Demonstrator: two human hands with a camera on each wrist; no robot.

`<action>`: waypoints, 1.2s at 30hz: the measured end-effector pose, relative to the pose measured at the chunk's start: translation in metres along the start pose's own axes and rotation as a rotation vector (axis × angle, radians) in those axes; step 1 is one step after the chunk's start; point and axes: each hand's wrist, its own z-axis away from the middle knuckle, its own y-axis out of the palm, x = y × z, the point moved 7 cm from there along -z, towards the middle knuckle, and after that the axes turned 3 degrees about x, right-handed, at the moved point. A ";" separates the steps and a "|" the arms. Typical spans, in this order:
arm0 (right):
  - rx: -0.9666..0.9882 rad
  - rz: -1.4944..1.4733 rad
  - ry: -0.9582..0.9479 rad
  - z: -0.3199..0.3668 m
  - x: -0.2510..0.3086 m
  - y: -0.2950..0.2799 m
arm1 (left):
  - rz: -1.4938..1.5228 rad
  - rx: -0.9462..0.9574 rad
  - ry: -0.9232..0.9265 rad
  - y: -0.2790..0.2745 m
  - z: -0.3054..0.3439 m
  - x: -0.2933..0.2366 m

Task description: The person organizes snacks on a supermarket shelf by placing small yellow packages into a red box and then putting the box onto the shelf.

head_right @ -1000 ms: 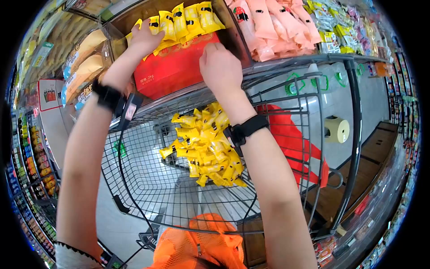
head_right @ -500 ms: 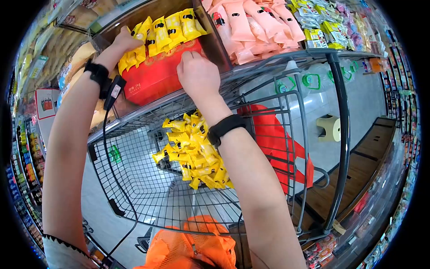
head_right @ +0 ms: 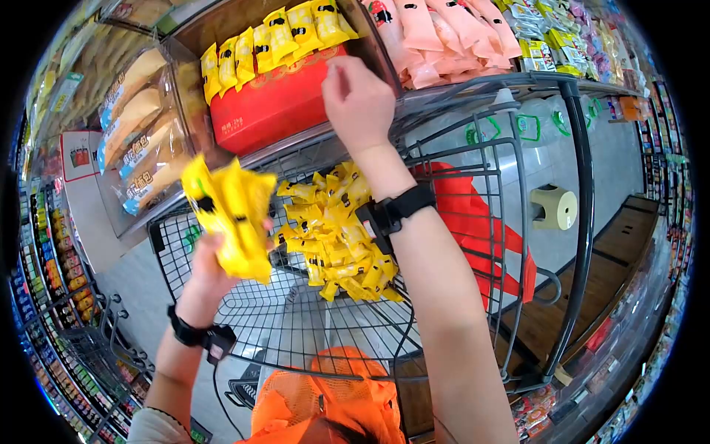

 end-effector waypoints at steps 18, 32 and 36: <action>0.868 -0.243 0.893 0.226 0.056 0.059 | -0.350 -0.419 0.003 -0.081 0.071 0.057; 0.611 0.209 0.632 0.221 0.000 -0.014 | -0.518 -0.348 -0.036 -0.084 0.045 0.072; 0.774 -0.551 0.892 0.260 0.045 0.044 | -1.008 -0.230 0.055 -0.069 0.032 0.074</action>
